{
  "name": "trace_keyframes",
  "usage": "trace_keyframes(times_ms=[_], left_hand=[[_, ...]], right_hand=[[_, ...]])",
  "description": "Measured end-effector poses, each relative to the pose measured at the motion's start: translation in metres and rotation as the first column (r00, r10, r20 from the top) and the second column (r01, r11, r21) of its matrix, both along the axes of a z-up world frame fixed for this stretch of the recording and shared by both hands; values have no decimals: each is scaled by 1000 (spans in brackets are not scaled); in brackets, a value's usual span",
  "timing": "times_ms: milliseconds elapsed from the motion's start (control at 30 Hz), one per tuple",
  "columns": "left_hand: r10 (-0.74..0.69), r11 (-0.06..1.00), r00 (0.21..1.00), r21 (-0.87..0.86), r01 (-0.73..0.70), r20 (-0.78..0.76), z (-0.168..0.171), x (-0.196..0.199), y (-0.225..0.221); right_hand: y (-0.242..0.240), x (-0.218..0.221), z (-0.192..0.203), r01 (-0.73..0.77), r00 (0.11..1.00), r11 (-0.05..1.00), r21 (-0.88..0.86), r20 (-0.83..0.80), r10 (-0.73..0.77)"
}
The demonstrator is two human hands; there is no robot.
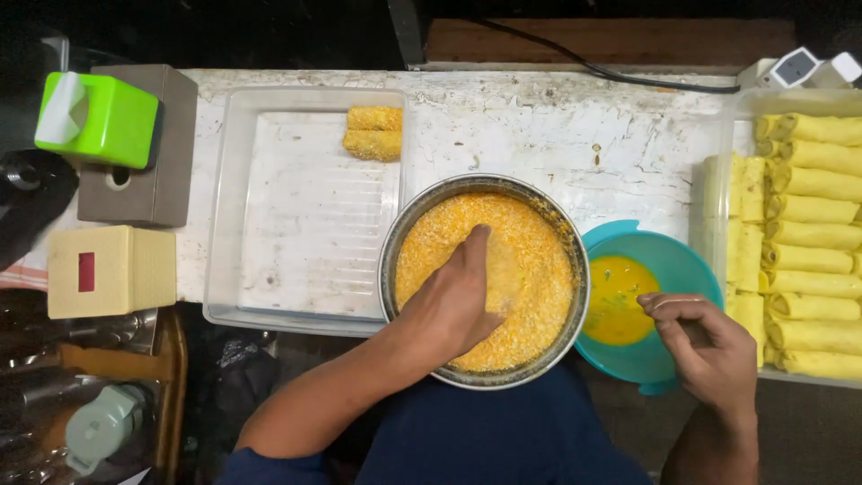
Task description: Breading food rolls by dipping them in egg wash and coating them with breadcrumbs in a bakery production area.
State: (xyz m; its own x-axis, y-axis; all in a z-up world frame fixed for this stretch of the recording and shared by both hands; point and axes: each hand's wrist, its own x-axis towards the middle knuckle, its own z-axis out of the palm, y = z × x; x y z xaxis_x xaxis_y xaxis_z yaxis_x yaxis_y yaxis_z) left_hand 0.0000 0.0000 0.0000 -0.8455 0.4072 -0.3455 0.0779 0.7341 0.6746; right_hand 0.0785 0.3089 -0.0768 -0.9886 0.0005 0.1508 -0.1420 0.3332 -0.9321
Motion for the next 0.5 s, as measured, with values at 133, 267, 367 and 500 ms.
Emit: trace_keyframes(times_ms=[133,267,367,500], left_hand=[[-184,980,966,46,195,-183,-11,-20,4],[-510,856,848,11,516,-144,-18,-56,-12],[-683,730,704,-158,665,-195,-35,-71,-14],[-642,762,767,-102,639,11,-25,-67,-8]], right_hand=[[-4,-7,7,-29,998,998,50,-55,32],[1,-4,7,-40,998,994,103,-42,44],[2,-4,7,-56,997,988,145,-42,62],[1,-2,11,-41,996,980,196,-70,55]])
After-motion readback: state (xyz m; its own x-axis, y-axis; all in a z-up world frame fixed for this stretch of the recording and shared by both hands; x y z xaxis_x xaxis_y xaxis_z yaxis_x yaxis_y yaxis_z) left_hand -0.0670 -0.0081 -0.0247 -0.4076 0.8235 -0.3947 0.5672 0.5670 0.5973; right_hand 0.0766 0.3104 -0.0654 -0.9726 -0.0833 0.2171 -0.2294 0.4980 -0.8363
